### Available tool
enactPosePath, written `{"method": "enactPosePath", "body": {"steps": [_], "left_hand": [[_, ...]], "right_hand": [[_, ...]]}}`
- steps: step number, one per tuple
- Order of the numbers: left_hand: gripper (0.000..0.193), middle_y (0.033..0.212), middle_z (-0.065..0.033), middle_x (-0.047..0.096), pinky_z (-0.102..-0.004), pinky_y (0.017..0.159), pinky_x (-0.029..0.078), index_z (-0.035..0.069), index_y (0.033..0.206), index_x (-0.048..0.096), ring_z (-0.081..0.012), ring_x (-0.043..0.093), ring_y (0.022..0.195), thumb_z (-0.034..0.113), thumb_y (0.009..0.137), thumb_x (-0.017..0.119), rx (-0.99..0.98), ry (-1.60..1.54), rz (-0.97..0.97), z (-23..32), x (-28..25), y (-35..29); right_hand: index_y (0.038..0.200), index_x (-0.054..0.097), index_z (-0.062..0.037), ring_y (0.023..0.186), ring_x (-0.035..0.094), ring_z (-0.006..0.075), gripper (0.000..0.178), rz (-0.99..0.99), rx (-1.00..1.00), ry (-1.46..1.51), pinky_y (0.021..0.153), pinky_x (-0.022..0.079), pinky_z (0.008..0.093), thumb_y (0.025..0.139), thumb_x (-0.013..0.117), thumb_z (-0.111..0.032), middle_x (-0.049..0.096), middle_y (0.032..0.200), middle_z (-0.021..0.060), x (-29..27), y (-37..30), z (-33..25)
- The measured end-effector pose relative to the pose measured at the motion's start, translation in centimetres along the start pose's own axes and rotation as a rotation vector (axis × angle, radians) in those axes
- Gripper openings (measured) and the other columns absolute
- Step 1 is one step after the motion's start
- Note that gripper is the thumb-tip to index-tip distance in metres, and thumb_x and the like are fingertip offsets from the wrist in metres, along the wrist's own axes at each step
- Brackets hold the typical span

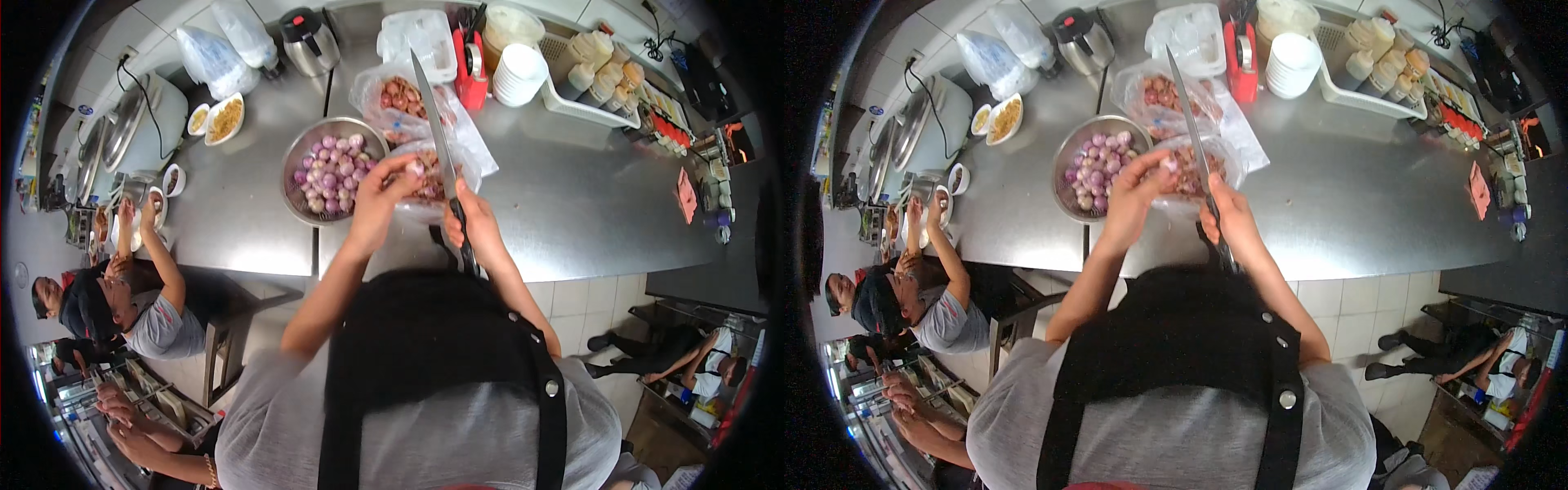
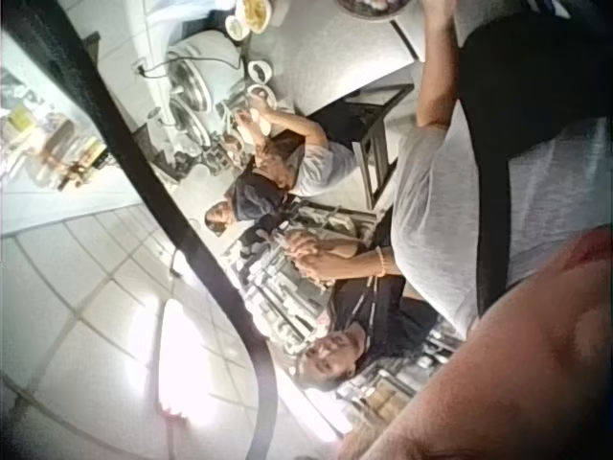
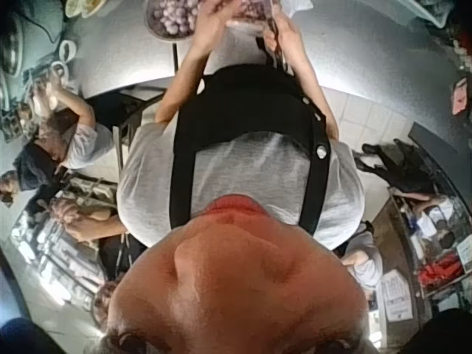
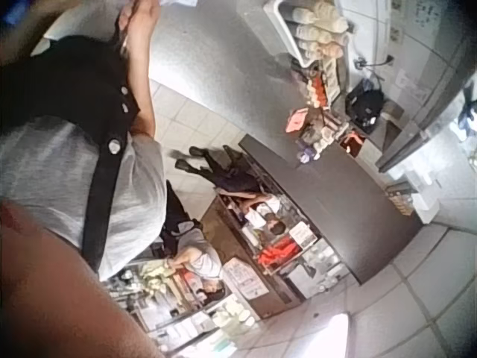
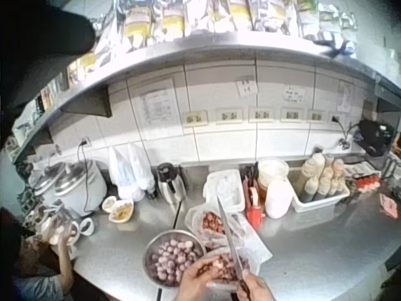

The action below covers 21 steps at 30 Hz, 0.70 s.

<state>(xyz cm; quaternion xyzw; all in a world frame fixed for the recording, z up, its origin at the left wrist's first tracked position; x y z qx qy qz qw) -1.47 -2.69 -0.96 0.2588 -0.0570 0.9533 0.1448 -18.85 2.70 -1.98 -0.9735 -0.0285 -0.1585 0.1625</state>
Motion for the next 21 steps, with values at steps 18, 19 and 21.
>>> {"method": "enactPosePath", "body": {"steps": [18, 19, 21], "left_hand": [[0.036, 0.114, -0.0045, 0.067, -0.0271, 0.086, 0.052, 0.003, 0.129, 0.059, -0.0118, 0.064, 0.098, 0.009, 0.094, 0.065, 0.080, 0.376, 0.075, -0.6, -0.7, 1.5], [0.036, 0.114, -0.0047, 0.067, -0.0276, 0.086, 0.052, 0.003, 0.129, 0.059, -0.0120, 0.064, 0.098, 0.009, 0.094, 0.065, 0.041, 0.340, 0.064, -0.6, -0.6, 1.5], [0.037, 0.115, -0.0055, 0.067, -0.0292, 0.085, 0.053, 0.002, 0.129, 0.059, -0.0126, 0.064, 0.100, 0.007, 0.093, 0.064, 0.011, 0.293, 0.046, -0.4, -0.2, 1.5]], "right_hand": [[0.152, 0.036, -0.0131, 0.048, 0.037, 0.0050, 0.051, -0.059, -0.137, -0.115, 0.043, 0.031, 0.0217, 0.106, 0.045, -0.033, 0.043, 0.065, -0.0048, 2.0, -0.2, -2.0], [0.153, 0.036, -0.0124, 0.051, 0.038, 0.0051, 0.052, -0.060, -0.180, -0.181, 0.047, 0.033, 0.0222, 0.105, 0.047, -0.032, 0.045, 0.067, -0.0044, 2.2, -0.2, -1.9], [0.154, 0.032, -0.0105, 0.061, 0.045, 0.0097, 0.058, -0.056, -0.230, -0.337, 0.058, 0.041, 0.0276, 0.103, 0.052, -0.028, 0.053, 0.070, 0.0009, 2.1, 0.0, -1.7]]}}
Point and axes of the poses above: each hand's wrist, its own y-axis towards the middle knuckle, its own x-axis out of the palm, z = x × y, the point moved 2 cm from there along y, towards the middle knuckle
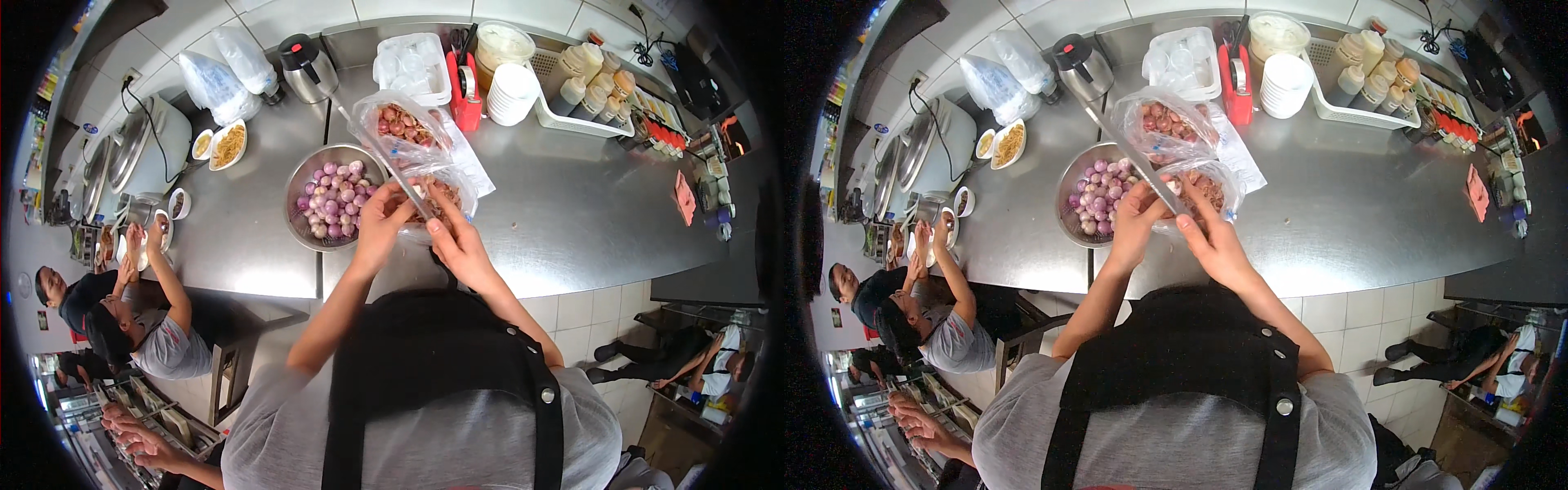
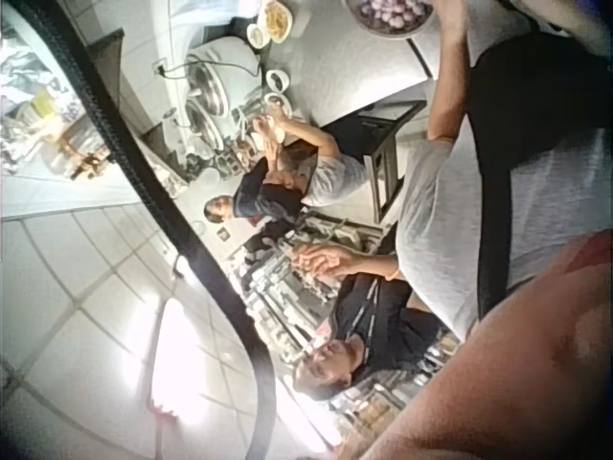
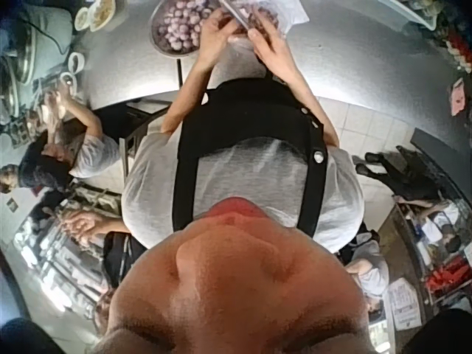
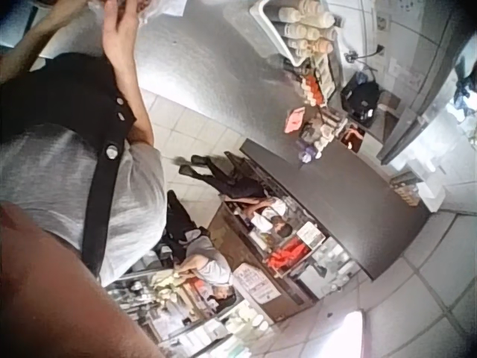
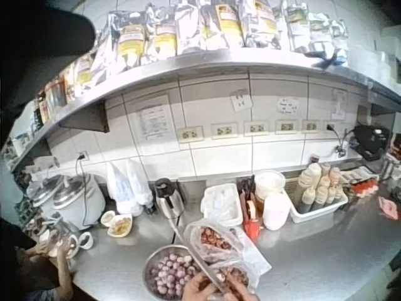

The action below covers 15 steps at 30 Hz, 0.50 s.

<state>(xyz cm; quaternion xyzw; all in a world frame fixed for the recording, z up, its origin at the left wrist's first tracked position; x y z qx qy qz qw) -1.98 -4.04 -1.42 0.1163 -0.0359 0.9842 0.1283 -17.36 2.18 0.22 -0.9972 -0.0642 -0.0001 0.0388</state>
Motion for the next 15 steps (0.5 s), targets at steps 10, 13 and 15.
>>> {"method": "enactPosePath", "body": {"steps": [10, 13, 15], "left_hand": [[0.035, 0.113, -0.0067, 0.067, -0.0309, 0.087, 0.053, 0.000, 0.127, 0.059, -0.0132, 0.064, 0.102, 0.006, 0.093, 0.063, 0.031, 0.029, -0.023, -0.1, -0.4, -0.2], [0.031, 0.108, -0.0037, 0.066, -0.0271, 0.087, 0.052, -0.001, 0.124, 0.059, -0.0109, 0.062, 0.096, 0.008, 0.095, 0.064, 0.012, 0.063, -0.026, -0.3, -0.7, -0.3], [0.030, 0.107, -0.0034, 0.066, -0.0260, 0.088, 0.051, 0.000, 0.123, 0.060, -0.0103, 0.062, 0.096, 0.009, 0.095, 0.065, -0.014, -0.008, -0.037, 0.3, -0.3, -0.3]], "right_hand": [[0.151, 0.039, -0.0105, 0.062, 0.055, 0.0163, 0.055, 0.158, -0.535, -0.397, 0.064, 0.047, 0.0290, 0.102, 0.054, -0.030, 0.058, 0.070, 0.0067, 0.4, 0.6, 1.2], [0.138, 0.054, -0.0078, 0.053, 0.052, 0.0112, 0.043, 0.036, 0.010, 0.058, 0.053, 0.043, 0.0233, 0.104, 0.050, -0.034, 0.055, 0.064, 0.0023, -0.1, 0.2, 1.3], [0.116, 0.061, -0.0072, 0.044, 0.042, 0.0054, 0.037, 0.011, 0.167, 0.380, 0.042, 0.033, 0.0205, 0.106, 0.045, -0.039, 0.049, 0.059, -0.0020, -0.9, 0.4, 1.9]]}}
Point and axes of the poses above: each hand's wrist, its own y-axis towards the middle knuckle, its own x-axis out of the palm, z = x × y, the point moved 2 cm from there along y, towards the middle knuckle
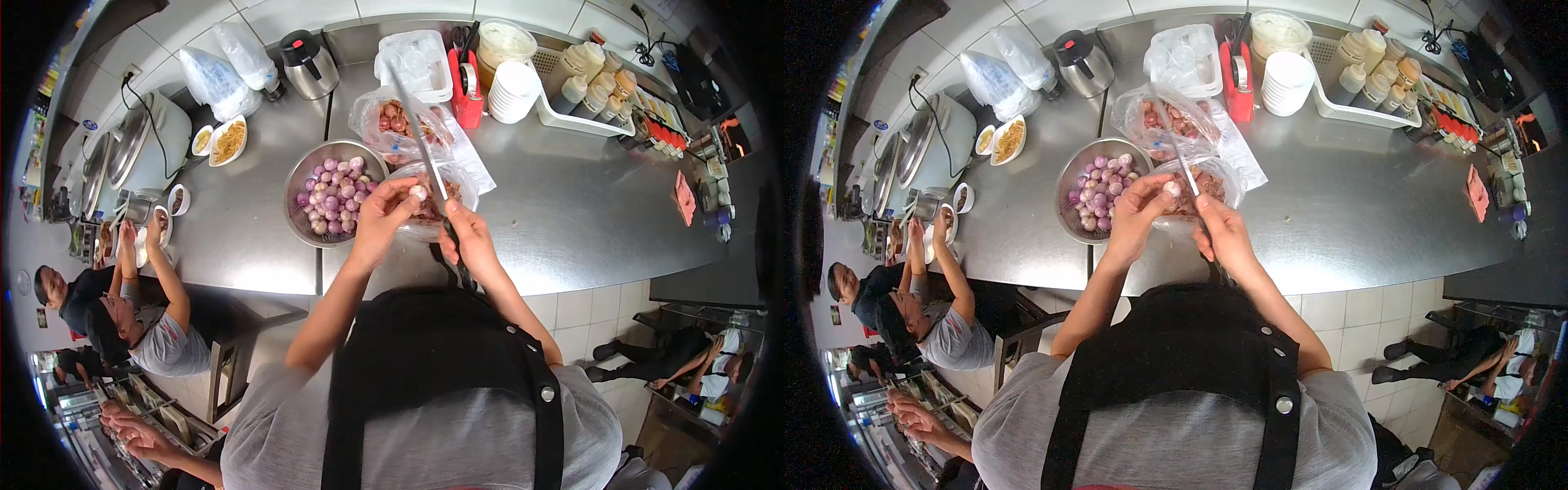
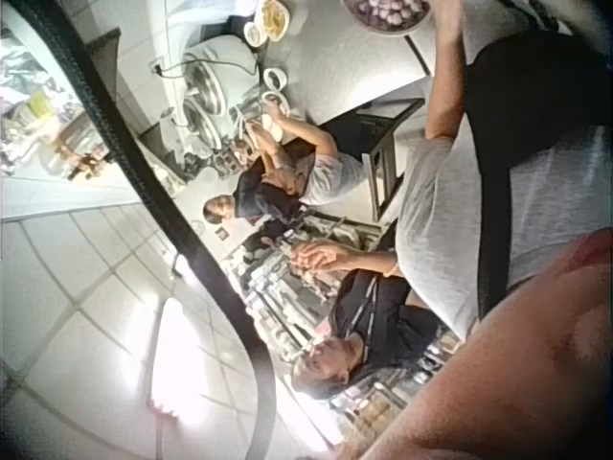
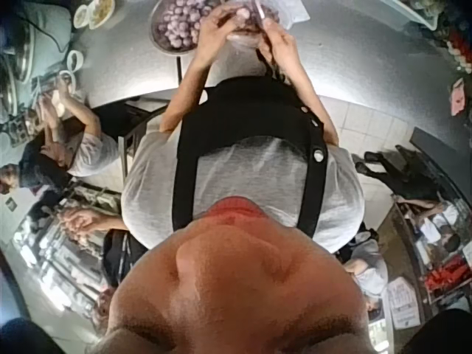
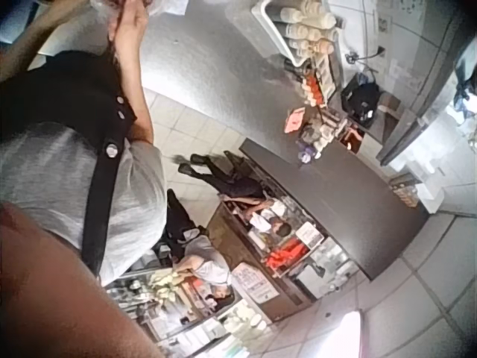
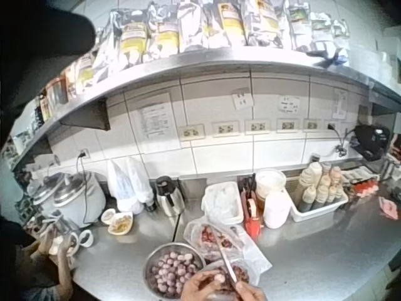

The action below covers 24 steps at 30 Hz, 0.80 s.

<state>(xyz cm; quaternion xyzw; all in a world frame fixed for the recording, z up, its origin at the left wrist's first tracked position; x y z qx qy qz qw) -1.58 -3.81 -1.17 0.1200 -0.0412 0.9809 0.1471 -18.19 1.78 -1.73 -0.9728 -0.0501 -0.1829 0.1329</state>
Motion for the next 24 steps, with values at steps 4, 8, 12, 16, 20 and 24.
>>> {"method": "enactPosePath", "body": {"steps": [4, 8, 12, 16, 20, 24], "left_hand": [[0.032, 0.108, -0.0036, 0.066, -0.0256, 0.088, 0.050, 0.001, 0.125, 0.060, -0.0100, 0.062, 0.098, 0.010, 0.095, 0.065, 0.040, -0.114, 0.011, -0.1, 0.0, 0.2], [0.031, 0.111, -0.0043, 0.067, -0.0263, 0.089, 0.050, 0.002, 0.125, 0.061, -0.0102, 0.062, 0.099, 0.010, 0.095, 0.066, 0.051, -0.082, 0.017, -0.1, 0.0, 0.2], [0.029, 0.112, -0.0048, 0.067, -0.0265, 0.089, 0.051, 0.002, 0.122, 0.064, -0.0108, 0.063, 0.100, 0.004, 0.093, 0.066, -0.002, -0.057, 0.001, -0.7, -0.1, 0.3], [0.031, 0.110, -0.0048, 0.068, -0.0271, 0.089, 0.052, 0.001, 0.123, 0.063, -0.0111, 0.063, 0.099, 0.001, 0.092, 0.066, 0.024, -0.077, 0.011, -0.9, -0.3, 0.2], [0.032, 0.106, -0.0049, 0.068, -0.0283, 0.089, 0.053, 0.001, 0.123, 0.061, -0.0116, 0.064, 0.097, 0.000, 0.091, 0.066, 0.033, -0.011, 0.056, -0.7, -0.3, 0.2], [0.030, 0.105, -0.0054, 0.068, -0.0289, 0.088, 0.053, 0.000, 0.121, 0.061, -0.0122, 0.064, 0.096, 0.000, 0.091, 0.065, 0.039, 0.043, 0.052, -0.9, -0.5, 0.2]], "right_hand": [[0.108, 0.060, -0.0086, 0.041, 0.039, 0.0058, 0.038, 0.115, 0.025, 0.009, 0.039, 0.031, 0.0222, 0.106, 0.044, -0.043, 0.045, 0.057, -0.0025, -1.0, 0.1, -0.1], [0.131, 0.055, -0.0068, 0.044, 0.038, 0.0042, 0.048, 0.060, 0.012, -0.164, 0.040, 0.031, 0.0216, 0.105, 0.043, -0.045, 0.042, 0.057, -0.0044, -0.1, -0.5, -0.6], [0.141, 0.048, -0.0105, 0.048, 0.038, 0.0033, 0.043, 0.010, -0.151, -0.166, 0.043, 0.029, 0.0206, 0.105, 0.049, -0.033, 0.042, 0.063, -0.0048, 1.4, -0.7, -0.9], [0.145, 0.042, -0.0079, 0.057, 0.041, 0.0047, 0.046, -0.010, -0.163, -0.309, 0.053, 0.035, 0.0213, 0.104, 0.053, -0.025, 0.050, 0.070, -0.0035, 2.2, -0.9, -1.3], [0.148, 0.042, -0.0073, 0.060, 0.041, 0.0057, 0.049, 0.028, -0.250, -0.362, 0.055, 0.036, 0.0227, 0.103, 0.053, -0.024, 0.051, 0.071, -0.0031, 2.4, -0.7, -0.8], [0.146, 0.046, -0.0069, 0.059, 0.044, 0.0055, 0.048, 0.038, -0.310, -0.512, 0.055, 0.037, 0.0215, 0.104, 0.053, -0.027, 0.052, 0.067, -0.0021, 2.0, -0.4, -0.1]]}}
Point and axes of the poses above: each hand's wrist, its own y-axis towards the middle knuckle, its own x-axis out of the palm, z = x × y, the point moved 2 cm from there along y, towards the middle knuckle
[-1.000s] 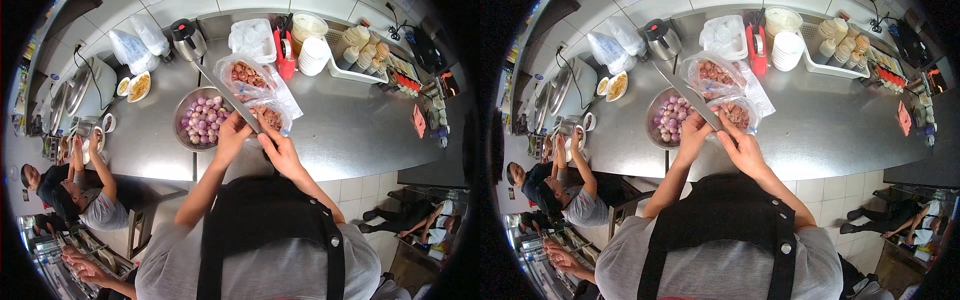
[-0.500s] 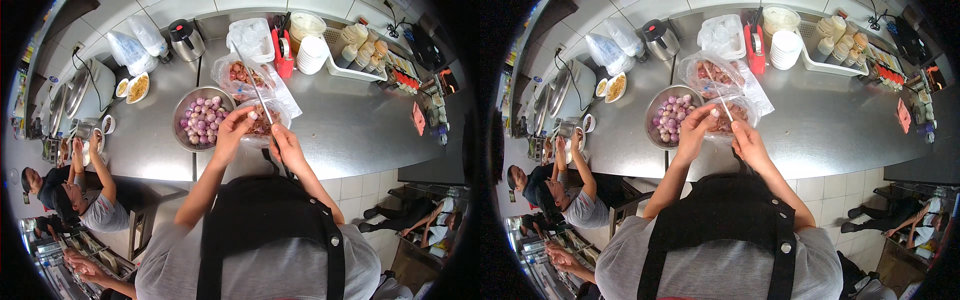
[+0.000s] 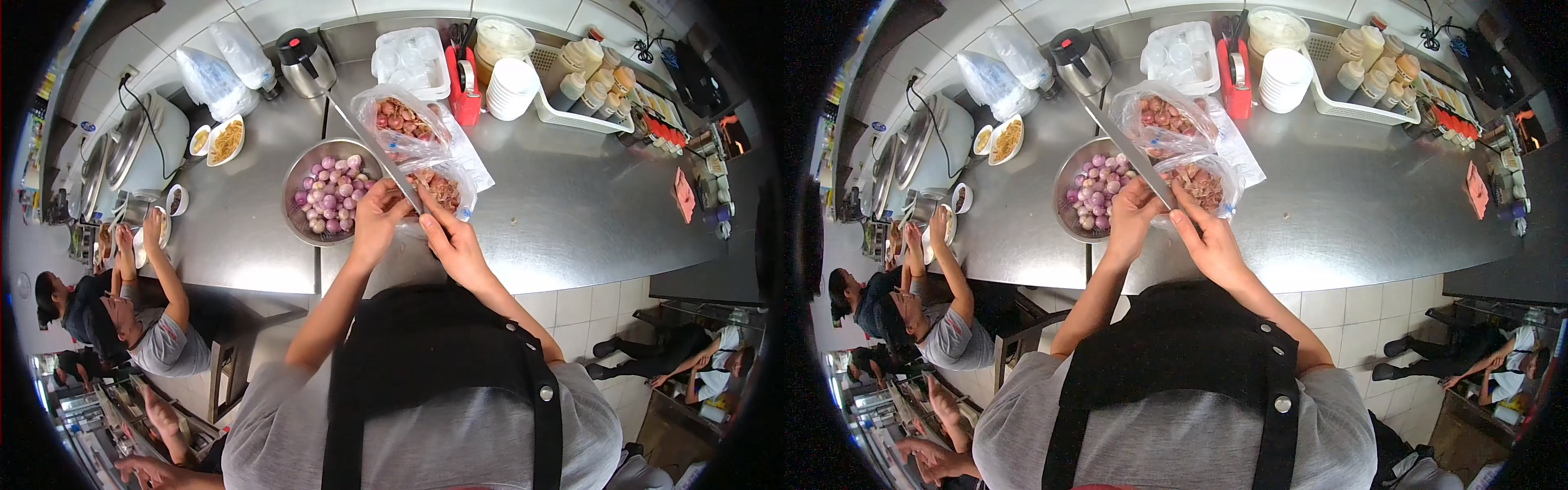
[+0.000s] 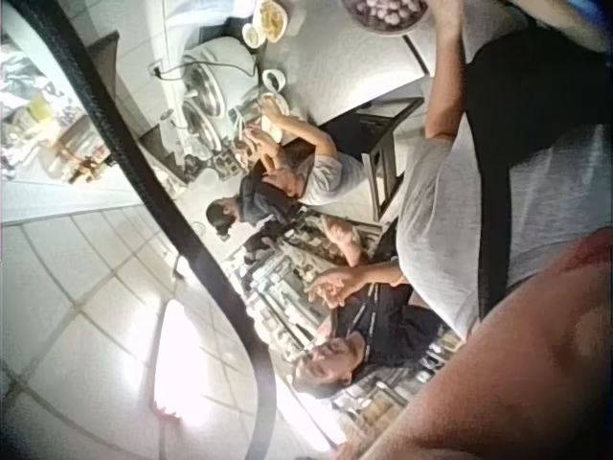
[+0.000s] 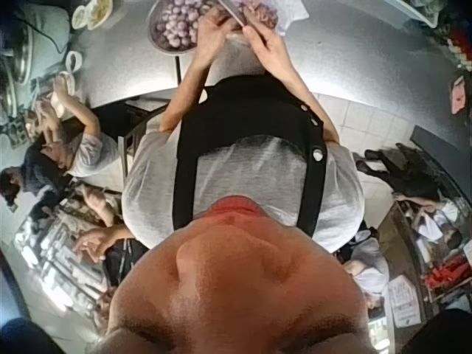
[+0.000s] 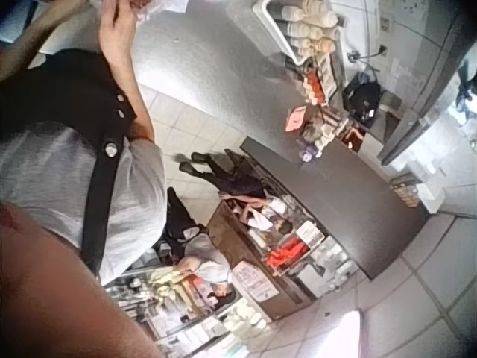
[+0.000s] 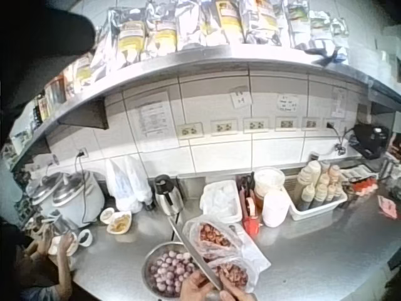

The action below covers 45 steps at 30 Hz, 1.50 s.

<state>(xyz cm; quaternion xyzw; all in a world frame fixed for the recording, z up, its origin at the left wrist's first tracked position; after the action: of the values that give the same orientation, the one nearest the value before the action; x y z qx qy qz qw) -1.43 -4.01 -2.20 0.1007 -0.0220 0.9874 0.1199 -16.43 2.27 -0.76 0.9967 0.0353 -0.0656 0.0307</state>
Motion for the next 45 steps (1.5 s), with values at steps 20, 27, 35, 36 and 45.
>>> {"method": "enactPosePath", "body": {"steps": [20, 27, 35, 36, 45], "left_hand": [[0.032, 0.121, -0.0058, 0.063, -0.0312, 0.097, 0.049, 0.004, 0.130, 0.058, -0.0142, 0.061, 0.109, 0.008, 0.098, 0.060, -0.081, -0.299, -0.053, -0.9, -0.2, -0.3], [0.031, 0.117, -0.0063, 0.065, -0.0314, 0.089, 0.054, 0.002, 0.126, 0.060, -0.0130, 0.064, 0.100, 0.007, 0.095, 0.064, -0.079, -0.197, -0.010, -0.9, -0.3, -0.3], [0.026, 0.109, -0.0043, 0.067, -0.0293, 0.088, 0.052, 0.003, 0.120, 0.063, -0.0118, 0.063, 0.097, 0.007, 0.094, 0.065, -0.019, -0.156, -0.034, -0.7, -0.3, -0.1], [0.024, 0.109, -0.0042, 0.067, -0.0290, 0.087, 0.052, 0.003, 0.118, 0.063, -0.0117, 0.063, 0.096, 0.007, 0.094, 0.065, -0.011, -0.146, -0.066, -0.7, -0.3, -0.1], [0.026, 0.113, -0.0029, 0.065, -0.0292, 0.096, 0.047, 0.004, 0.123, 0.060, -0.0114, 0.060, 0.105, 0.008, 0.097, 0.062, -0.113, -0.338, -0.053, -0.5, -0.1, 0.0]], "right_hand": [[0.134, 0.050, -0.0103, 0.045, 0.038, 0.0046, 0.038, -0.018, 0.316, 0.386, 0.040, 0.029, 0.0218, 0.105, 0.048, -0.034, 0.042, 0.059, -0.0045, -1.2, 0.3, 0.8], [0.152, 0.034, -0.0112, 0.057, 0.041, 0.0047, 0.054, -0.091, 0.148, 0.285, 0.052, 0.034, 0.0222, 0.103, 0.053, -0.023, 0.047, 0.071, -0.0029, -0.3, -0.3, -0.6], [0.150, 0.042, -0.0080, 0.065, 0.049, 0.0053, 0.051, -0.027, 0.011, 0.052, 0.062, 0.042, 0.0214, 0.103, 0.053, -0.025, 0.063, 0.088, 0.0041, 0.3, -0.5, 0.1], [0.150, 0.042, -0.0080, 0.065, 0.049, 0.0053, 0.051, -0.027, 0.012, 0.052, 0.062, 0.042, 0.0214, 0.103, 0.053, -0.025, 0.063, 0.088, 0.0041, 0.2, -0.5, 0.2], [0.150, 0.044, -0.0165, 0.044, 0.036, 0.0036, 0.048, 0.063, 0.280, 0.375, 0.041, 0.031, 0.0209, 0.107, 0.043, -0.037, 0.041, 0.056, -0.0056, -1.7, 0.1, 0.7]]}}
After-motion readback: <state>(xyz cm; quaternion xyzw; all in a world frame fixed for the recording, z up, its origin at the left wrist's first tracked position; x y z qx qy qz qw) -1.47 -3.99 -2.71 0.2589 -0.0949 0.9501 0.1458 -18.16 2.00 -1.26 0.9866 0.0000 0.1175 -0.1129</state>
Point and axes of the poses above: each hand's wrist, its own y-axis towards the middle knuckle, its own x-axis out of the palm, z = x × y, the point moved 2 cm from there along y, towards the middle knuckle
